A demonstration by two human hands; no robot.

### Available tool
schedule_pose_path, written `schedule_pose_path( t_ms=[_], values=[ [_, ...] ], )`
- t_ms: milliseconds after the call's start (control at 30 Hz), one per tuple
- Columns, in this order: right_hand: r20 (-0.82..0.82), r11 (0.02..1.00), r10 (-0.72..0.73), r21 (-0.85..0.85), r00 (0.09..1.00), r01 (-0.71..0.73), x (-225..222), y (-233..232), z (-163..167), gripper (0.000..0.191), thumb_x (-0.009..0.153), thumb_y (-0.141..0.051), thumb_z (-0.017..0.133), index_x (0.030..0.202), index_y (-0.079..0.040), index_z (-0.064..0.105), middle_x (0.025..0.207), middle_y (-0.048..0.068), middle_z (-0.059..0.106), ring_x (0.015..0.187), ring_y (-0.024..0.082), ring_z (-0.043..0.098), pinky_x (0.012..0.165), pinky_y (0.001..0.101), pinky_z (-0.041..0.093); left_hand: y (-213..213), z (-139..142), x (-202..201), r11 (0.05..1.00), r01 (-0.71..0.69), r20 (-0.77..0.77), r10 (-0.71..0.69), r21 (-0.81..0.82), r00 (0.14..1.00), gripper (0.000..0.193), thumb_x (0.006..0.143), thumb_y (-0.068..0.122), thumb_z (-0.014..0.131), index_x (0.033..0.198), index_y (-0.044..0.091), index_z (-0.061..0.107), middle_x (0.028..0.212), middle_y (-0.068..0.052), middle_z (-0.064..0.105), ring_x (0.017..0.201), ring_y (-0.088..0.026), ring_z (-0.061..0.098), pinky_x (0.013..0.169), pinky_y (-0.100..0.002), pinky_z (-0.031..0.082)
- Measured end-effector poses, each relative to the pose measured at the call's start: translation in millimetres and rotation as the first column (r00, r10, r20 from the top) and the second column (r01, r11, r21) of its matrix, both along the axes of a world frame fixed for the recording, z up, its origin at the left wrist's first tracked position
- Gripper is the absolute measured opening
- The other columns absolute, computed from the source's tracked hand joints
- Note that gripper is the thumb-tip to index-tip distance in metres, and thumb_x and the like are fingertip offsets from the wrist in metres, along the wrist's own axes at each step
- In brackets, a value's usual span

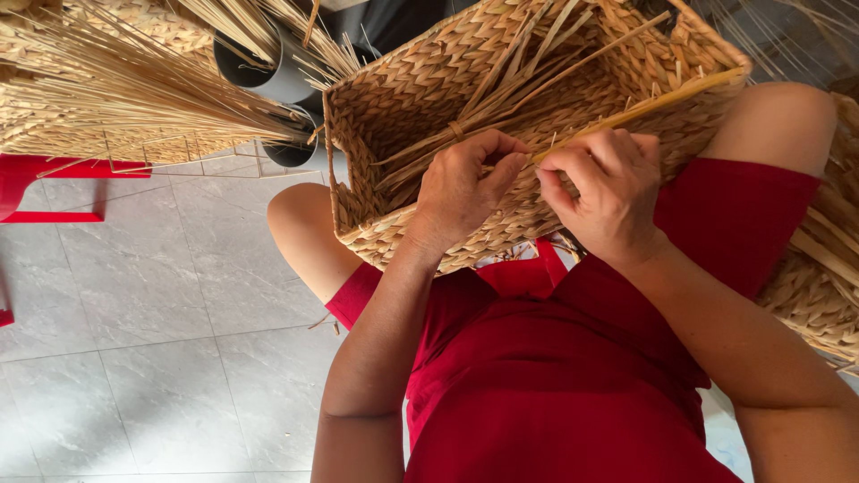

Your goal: The person sits on the floor with a woven basket on their lap and weaves thin palm-leaf strips into the basket's rim, threading and folding each strip through the woven edge and pulling it tight. They work around the rim one strip at a time, then lift and turn the basket.

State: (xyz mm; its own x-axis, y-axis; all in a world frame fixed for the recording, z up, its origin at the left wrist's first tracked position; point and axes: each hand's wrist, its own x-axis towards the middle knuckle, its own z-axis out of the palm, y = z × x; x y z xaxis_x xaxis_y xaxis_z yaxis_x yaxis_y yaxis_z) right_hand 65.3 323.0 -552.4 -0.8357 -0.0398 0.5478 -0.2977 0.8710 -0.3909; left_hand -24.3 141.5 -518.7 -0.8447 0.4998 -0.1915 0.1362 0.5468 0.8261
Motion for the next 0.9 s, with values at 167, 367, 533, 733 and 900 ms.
schedule_pose_path(
  t_ms=[167,367,533,733,900],
  values=[
    [-0.027,0.992,0.113,-0.047,0.993,-0.114,-2.0,9.7,1.8,0.023,0.089,-0.006,0.085,0.095,-0.015,0.064,0.099,-0.002,0.062,0.097,0.019,0.062,0.095,0.0397,0.041,-3.2,0.6,5.6,0.994,0.021,0.021,-0.024,0.108,0.999,0.019,0.098,0.02,0.068,0.112,0.009,0.072,0.091,-0.006,0.078,0.079,-0.017,0.079,0.076,-0.029,0.063],
    [-0.049,0.982,0.189,0.025,0.981,-0.188,-5.1,27.6,3.6,0.028,0.081,-0.012,0.089,0.101,-0.009,0.07,0.102,0.002,0.064,0.1,0.024,0.059,0.093,0.0407,0.041,-10.7,-3.8,3.9,0.972,0.124,-0.12,-0.102,0.197,0.988,0.021,0.097,0.015,0.071,0.116,0.006,0.07,0.096,-0.01,0.077,0.082,-0.018,0.077,0.074,-0.031,0.061],
    [-0.105,0.98,0.197,0.046,0.975,-0.193,-9.0,23.0,-7.6,0.021,0.094,-0.017,0.09,0.11,-0.017,0.076,0.113,-0.005,0.064,0.107,0.021,0.055,0.098,0.0398,0.038,-10.4,-6.9,4.3,0.979,0.156,-0.158,-0.134,0.131,0.978,0.019,0.099,0.014,0.07,0.117,0.008,0.071,0.098,-0.01,0.075,0.086,-0.025,0.075,0.076,-0.035,0.058],
    [-0.104,0.965,0.258,-0.017,0.961,-0.261,-13.7,17.2,-7.4,0.015,0.096,-0.012,0.087,0.101,-0.012,0.073,0.117,-0.003,0.072,0.122,0.022,0.06,0.109,0.0424,0.038,-15.7,-6.5,7.1,0.965,0.235,-0.281,-0.195,0.116,0.94,0.025,0.096,0.015,0.07,0.12,0.009,0.069,0.103,-0.011,0.073,0.092,-0.031,0.072,0.078,-0.039,0.058],
    [-0.029,0.942,0.323,-0.09,0.946,-0.324,-24.3,18.5,1.0,0.012,0.098,-0.007,0.08,0.1,-0.009,0.069,0.112,0.002,0.073,0.114,0.023,0.069,0.111,0.0478,0.044,-8.1,-10.0,15.6,0.99,0.144,-0.394,-0.133,-0.003,0.909,0.02,0.098,0.017,0.07,0.116,0.01,0.069,0.1,-0.009,0.075,0.089,-0.032,0.074,0.072,-0.041,0.058]
  ],
)
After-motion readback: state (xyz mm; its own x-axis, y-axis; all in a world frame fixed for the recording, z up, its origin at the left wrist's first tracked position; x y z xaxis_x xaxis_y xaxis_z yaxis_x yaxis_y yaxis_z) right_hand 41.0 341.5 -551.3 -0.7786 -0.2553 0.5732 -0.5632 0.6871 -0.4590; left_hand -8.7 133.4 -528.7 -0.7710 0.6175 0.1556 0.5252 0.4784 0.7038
